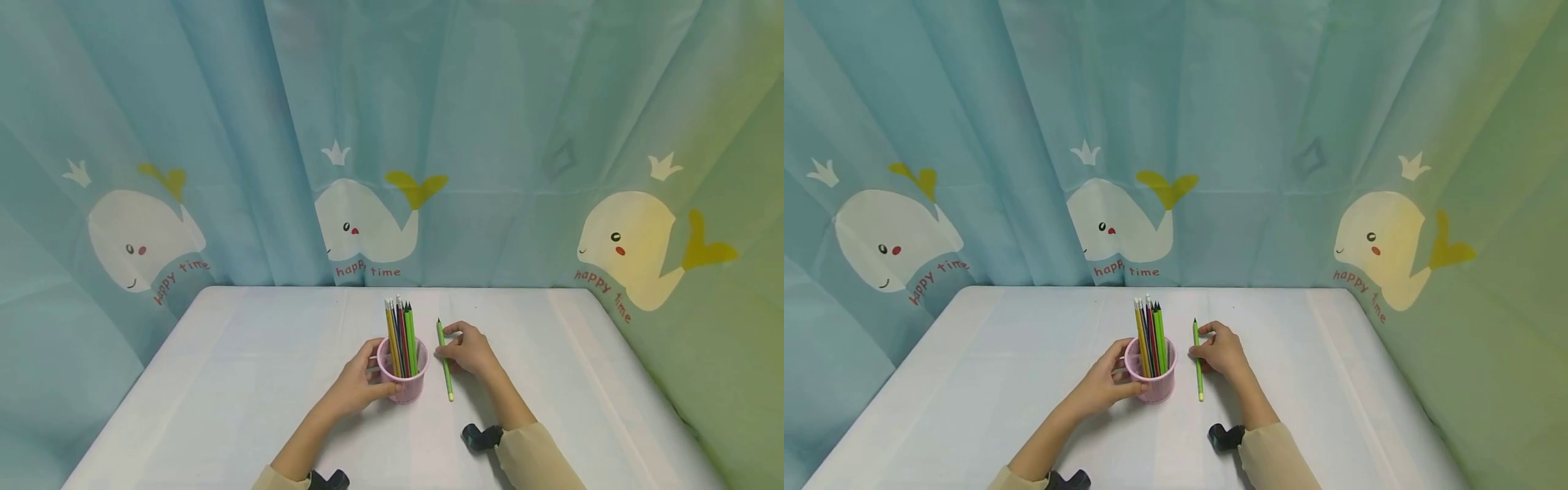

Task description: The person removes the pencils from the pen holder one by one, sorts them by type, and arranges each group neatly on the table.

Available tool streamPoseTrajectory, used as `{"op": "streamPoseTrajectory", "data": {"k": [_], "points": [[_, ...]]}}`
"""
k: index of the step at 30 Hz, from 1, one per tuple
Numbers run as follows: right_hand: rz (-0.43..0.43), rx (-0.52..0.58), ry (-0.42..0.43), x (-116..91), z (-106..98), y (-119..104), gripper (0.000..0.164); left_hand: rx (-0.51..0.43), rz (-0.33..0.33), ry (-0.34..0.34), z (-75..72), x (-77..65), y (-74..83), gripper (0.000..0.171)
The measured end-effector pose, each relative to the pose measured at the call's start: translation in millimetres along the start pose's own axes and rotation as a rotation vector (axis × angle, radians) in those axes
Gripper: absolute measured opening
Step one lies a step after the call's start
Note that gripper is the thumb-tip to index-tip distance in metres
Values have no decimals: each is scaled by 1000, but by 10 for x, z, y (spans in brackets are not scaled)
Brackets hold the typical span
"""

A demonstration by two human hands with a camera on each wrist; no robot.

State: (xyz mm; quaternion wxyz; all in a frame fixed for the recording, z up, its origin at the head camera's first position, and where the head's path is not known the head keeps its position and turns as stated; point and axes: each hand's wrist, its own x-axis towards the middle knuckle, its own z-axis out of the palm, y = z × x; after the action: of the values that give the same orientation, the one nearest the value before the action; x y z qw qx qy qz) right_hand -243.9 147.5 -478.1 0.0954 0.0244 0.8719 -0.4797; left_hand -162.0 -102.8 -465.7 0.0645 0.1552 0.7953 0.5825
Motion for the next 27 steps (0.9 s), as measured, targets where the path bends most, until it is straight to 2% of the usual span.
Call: {"op": "streamPoseTrajectory", "data": {"k": [5, 13, 27], "points": [[-9, -21, 6, 5, 9, 2, 44, 3, -6, 3, 5, -5, 3, 80], [7, -7, 13, 12, 19, 3, 40, -7, 5, 2, -2, -12, 13, 79], [-18, 19, 16, 1, 14, 17, 40, -12, 7, 0, -15, -17, 15, 79]]}}
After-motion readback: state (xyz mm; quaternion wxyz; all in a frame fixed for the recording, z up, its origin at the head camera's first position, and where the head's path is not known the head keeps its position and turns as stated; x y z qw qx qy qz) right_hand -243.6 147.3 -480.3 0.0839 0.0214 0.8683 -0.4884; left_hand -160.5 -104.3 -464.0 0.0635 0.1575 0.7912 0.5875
